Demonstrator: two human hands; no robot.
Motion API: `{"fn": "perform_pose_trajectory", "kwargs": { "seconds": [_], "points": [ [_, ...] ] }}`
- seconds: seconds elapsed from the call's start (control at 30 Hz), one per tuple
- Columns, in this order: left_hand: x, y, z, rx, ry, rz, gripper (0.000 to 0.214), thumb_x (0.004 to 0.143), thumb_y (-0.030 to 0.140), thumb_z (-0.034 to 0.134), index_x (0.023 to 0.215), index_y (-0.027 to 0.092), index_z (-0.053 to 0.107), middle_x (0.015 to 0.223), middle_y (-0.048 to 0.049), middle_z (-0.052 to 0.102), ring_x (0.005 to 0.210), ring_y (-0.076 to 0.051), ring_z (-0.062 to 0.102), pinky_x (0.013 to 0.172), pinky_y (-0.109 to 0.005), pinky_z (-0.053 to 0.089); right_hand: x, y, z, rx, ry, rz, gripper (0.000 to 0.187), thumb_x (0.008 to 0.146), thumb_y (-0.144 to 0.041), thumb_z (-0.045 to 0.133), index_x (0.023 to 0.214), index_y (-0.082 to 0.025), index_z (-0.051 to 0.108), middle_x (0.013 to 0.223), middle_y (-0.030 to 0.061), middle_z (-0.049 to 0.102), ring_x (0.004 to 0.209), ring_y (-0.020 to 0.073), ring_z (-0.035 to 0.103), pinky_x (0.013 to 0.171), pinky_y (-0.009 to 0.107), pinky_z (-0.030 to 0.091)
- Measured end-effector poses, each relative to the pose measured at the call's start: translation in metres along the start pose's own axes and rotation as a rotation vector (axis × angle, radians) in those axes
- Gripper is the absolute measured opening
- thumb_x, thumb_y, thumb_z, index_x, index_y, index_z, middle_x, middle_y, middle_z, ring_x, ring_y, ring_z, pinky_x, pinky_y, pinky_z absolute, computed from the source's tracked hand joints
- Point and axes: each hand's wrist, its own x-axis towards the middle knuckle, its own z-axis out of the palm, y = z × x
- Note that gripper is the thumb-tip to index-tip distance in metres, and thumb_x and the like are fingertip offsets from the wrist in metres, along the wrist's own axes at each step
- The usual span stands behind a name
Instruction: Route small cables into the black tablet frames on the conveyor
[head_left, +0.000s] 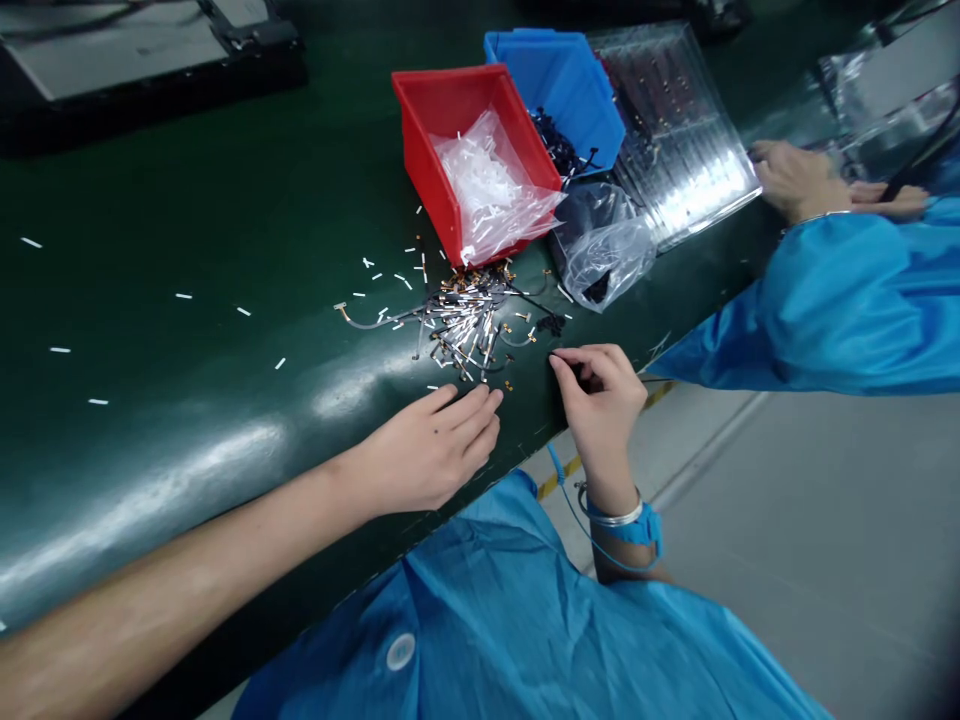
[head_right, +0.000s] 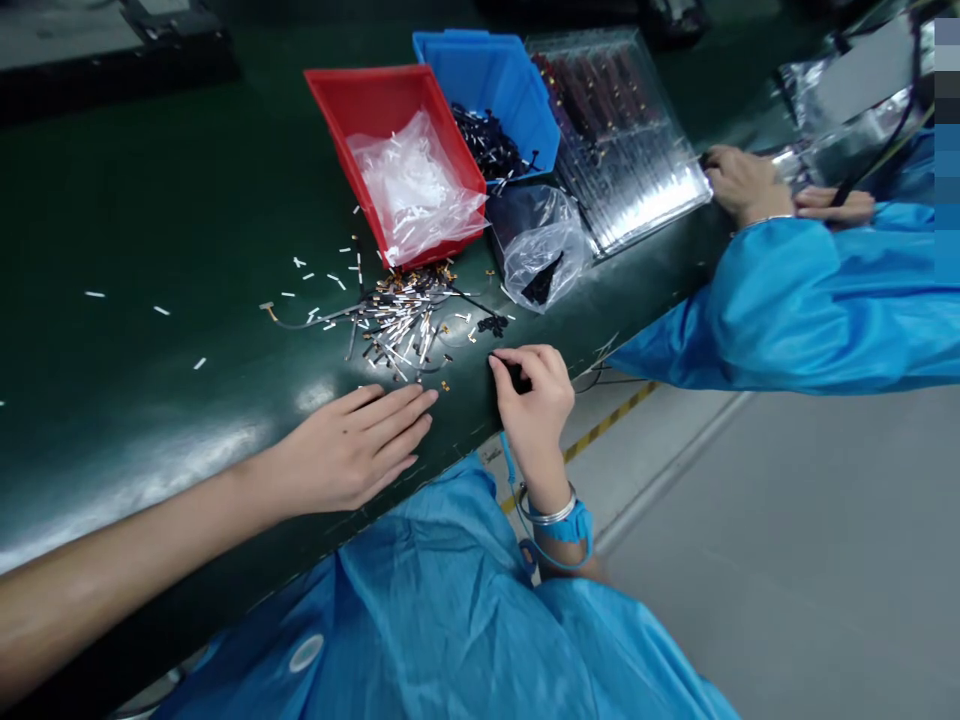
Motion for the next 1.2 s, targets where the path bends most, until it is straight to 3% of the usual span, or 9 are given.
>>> {"fn": "perform_pose_trajectory", "kwargs": {
  "seconds": [0.17,0.33,0.53,0.93,1.2],
  "points": [
    [0.003,0.004,-0.001,0.013,0.0,-0.033,0.036,0.096,0.025,0.039,0.11,0.006,0.067,0.124,-0.0158,0.063,0.112,-0.026,0.06,0.088,-0.036,0.042,-0.007,-0.01,0.002,-0.012,-0.018,-0.031,0.009,0.081,-0.019,0.064,0.073,-0.02,0.068,0.07,-0.0008,0.06,0.064,0.0122,0.051,0.058,0.027,0.042],
    [0.002,0.003,0.001,0.018,-0.015,-0.022,0.035,0.093,0.026,0.046,0.115,0.005,0.064,0.125,-0.0164,0.063,0.113,-0.026,0.059,0.089,-0.036,0.04,-0.022,-0.029,0.003,0.03,-0.1,-0.088,0.007,0.082,-0.017,0.063,0.076,-0.019,0.067,0.073,-0.0001,0.062,0.066,0.0123,0.055,0.057,0.026,0.044],
    [0.002,0.004,0.003,0.049,-0.039,-0.01,0.038,0.091,0.029,0.05,0.117,0.005,0.063,0.127,-0.0165,0.061,0.115,-0.026,0.057,0.089,-0.035,0.04,-0.03,-0.037,0.008,-0.106,-0.034,-0.184,0.01,0.083,-0.019,0.063,0.073,-0.018,0.064,0.072,0.0021,0.063,0.07,0.0154,0.056,0.062,0.029,0.047],
    [0.003,0.004,0.001,0.049,-0.096,-0.003,0.041,0.09,0.03,0.051,0.121,0.004,0.061,0.128,-0.0189,0.06,0.118,-0.028,0.055,0.089,-0.035,0.038,-0.037,-0.033,0.012,-0.136,0.011,-0.272,0.01,0.085,-0.018,0.061,0.083,-0.02,0.071,0.077,0.0031,0.063,0.074,0.0151,0.058,0.066,0.03,0.049],
    [0.001,0.005,0.003,0.021,-0.086,-0.005,0.043,0.089,0.03,0.054,0.12,0.002,0.06,0.128,-0.0208,0.06,0.118,-0.029,0.054,0.089,-0.035,0.038,-0.036,-0.038,0.014,-0.044,-0.007,-0.087,0.008,0.083,-0.021,0.063,0.077,-0.019,0.068,0.074,0.002,0.063,0.07,0.0148,0.057,0.062,0.029,0.048]
  ]
}}
